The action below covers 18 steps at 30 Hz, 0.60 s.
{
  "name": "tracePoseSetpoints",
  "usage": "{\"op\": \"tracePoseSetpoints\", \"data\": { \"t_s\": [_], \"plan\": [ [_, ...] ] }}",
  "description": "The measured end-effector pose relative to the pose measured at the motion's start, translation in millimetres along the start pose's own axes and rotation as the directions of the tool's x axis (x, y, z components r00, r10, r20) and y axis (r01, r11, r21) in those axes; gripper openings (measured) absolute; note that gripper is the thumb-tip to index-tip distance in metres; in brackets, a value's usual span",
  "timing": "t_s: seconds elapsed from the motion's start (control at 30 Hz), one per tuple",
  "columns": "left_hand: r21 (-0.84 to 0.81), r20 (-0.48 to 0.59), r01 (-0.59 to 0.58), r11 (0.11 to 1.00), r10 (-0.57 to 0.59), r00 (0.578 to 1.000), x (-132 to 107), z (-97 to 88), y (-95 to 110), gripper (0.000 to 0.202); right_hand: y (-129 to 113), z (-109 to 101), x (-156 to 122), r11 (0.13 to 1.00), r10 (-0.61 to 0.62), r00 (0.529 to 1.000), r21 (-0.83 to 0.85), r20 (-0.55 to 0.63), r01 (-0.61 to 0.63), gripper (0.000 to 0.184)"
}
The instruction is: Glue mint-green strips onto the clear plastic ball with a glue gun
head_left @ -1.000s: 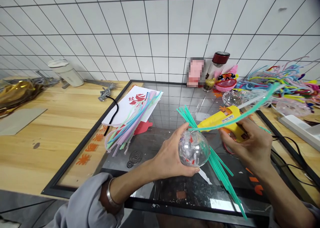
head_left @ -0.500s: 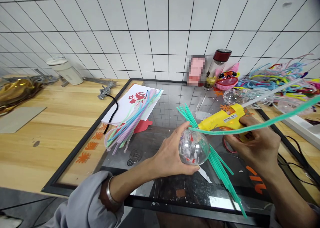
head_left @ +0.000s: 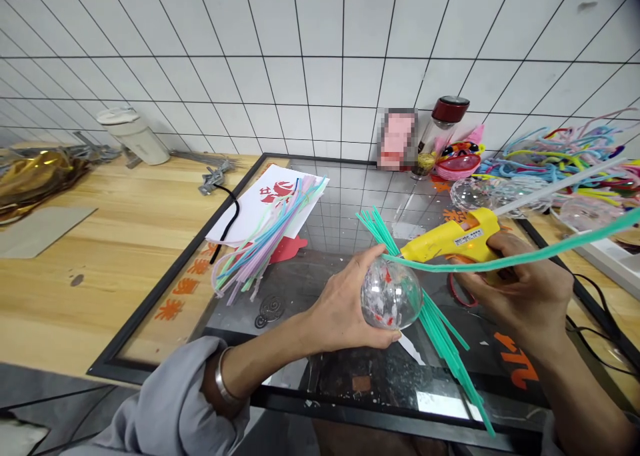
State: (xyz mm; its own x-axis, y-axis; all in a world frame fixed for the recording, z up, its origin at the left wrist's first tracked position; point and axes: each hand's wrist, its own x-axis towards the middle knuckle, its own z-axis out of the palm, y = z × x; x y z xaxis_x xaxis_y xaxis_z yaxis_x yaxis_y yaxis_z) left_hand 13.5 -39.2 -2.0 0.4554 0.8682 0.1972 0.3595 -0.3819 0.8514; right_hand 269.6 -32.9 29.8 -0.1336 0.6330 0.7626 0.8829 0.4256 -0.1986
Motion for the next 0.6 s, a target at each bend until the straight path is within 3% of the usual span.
{"op": "tracePoseSetpoints", "data": {
  "t_s": [0.3,0.47,0.6],
  "plan": [
    [-0.011,-0.005,-0.017,1.0,0.017,1.0,1.0,0.0,2.3,0.104,-0.9,-3.9,5.0,0.996,-0.082,0.996,-0.017,0.023,0.082,0.022],
    [0.006,-0.003,-0.026,1.0,0.026,1.0,2.1,0.3,1.5,0.105,1.3,-3.0,1.6,0.995,-0.073,0.997,-0.064,-0.035,0.071,0.02],
    [0.014,-0.006,-0.032,0.999,0.032,0.999,1.7,0.3,1.4,0.104,3.5,-2.9,1.2,0.997,-0.079,0.997,-0.026,-0.001,0.079,0.027]
  ]
}}
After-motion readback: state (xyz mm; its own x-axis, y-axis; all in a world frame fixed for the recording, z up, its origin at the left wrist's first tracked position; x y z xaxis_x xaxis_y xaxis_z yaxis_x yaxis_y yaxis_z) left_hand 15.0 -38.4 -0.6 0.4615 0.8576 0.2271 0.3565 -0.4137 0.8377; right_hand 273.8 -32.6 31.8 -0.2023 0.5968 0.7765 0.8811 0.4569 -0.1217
